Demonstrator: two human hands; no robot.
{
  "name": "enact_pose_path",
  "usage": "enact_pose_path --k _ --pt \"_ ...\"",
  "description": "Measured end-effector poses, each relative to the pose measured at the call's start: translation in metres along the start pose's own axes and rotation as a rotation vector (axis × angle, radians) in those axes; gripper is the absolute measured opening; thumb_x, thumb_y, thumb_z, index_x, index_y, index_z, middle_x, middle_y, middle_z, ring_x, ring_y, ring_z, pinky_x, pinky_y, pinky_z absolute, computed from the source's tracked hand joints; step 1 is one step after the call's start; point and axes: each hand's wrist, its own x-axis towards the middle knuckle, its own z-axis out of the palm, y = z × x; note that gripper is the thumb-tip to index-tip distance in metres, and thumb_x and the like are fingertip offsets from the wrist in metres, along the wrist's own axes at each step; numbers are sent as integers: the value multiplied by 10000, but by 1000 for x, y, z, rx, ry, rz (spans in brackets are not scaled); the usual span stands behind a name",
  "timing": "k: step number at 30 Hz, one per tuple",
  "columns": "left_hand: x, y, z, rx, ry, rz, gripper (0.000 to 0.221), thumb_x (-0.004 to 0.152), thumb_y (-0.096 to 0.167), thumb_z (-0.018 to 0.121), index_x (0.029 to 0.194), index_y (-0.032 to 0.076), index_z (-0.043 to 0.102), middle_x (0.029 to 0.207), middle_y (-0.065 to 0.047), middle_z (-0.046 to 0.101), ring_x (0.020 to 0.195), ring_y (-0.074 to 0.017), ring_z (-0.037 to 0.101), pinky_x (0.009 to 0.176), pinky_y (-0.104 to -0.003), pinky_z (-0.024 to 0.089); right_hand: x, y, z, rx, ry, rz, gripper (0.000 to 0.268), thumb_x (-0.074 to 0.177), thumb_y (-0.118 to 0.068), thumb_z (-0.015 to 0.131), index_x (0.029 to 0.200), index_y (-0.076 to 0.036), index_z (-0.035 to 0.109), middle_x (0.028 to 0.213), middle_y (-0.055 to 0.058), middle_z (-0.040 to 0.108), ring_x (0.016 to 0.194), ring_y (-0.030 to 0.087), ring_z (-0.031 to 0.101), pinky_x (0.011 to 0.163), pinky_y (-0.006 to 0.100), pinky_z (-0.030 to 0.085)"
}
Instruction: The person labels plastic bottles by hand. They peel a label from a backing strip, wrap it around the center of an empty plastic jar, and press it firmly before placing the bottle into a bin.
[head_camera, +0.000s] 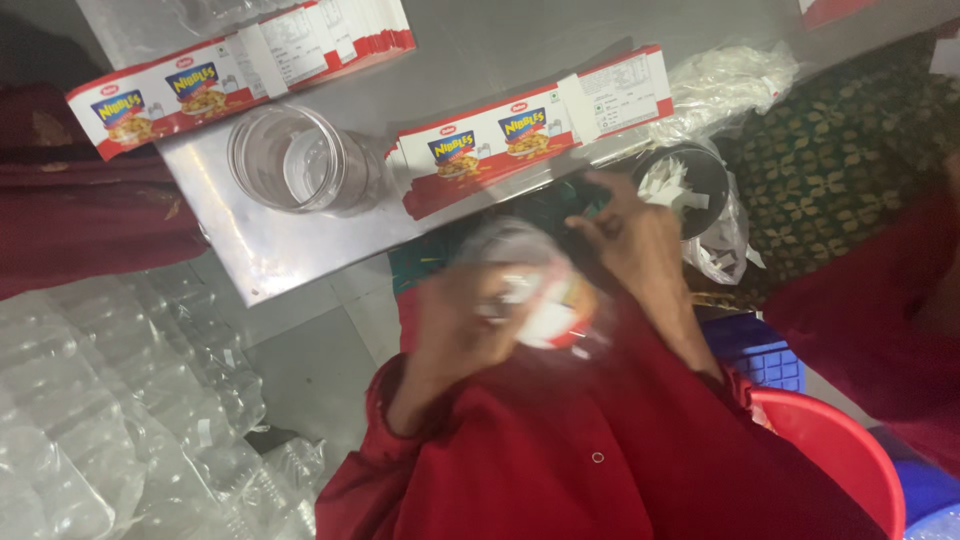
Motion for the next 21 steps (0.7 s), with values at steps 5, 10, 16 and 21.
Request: enact_pose_path --k 5,10,16,21 --pt "-52 5 -78 569 699 -16 114 1004 145 726 966 37 729 815 -85 661 602 -167 557 578 -308 371 -10 -5 18 150 -51 -14 447 849 -147 855 1241 -68 657 847 89 765 714 226 755 617 327 587" --pt "-60 -16 -129 1035 1017 -176 404 1098 186 804 808 -18 610 585 -61 507 505 -176 472 555 -369 309 5 -18 8 193 -28 -140 446 855 -126 855 1241 -56 642 994 88 767 900 260 751 736 355 589" --pt "-23 -57 -114 1179 862 -192 156 1108 184 739 1038 46 730 793 -80 659 698 -226 567 659 -380 406 50 -39 12 109 -66 -354 693 729 -175 901 1339 -65 591 1421 198 543 1287 400 523 1066 469 468" --pt "1 -77 -104 1074 728 -123 150 1094 169 688 1040 30 695 858 -104 663 821 -299 541 862 -443 394 87 -39 49 -52 -151 -452 849 748 -270 875 1465 -28 490 1551 214 399 1428 422 390 1185 545 293"
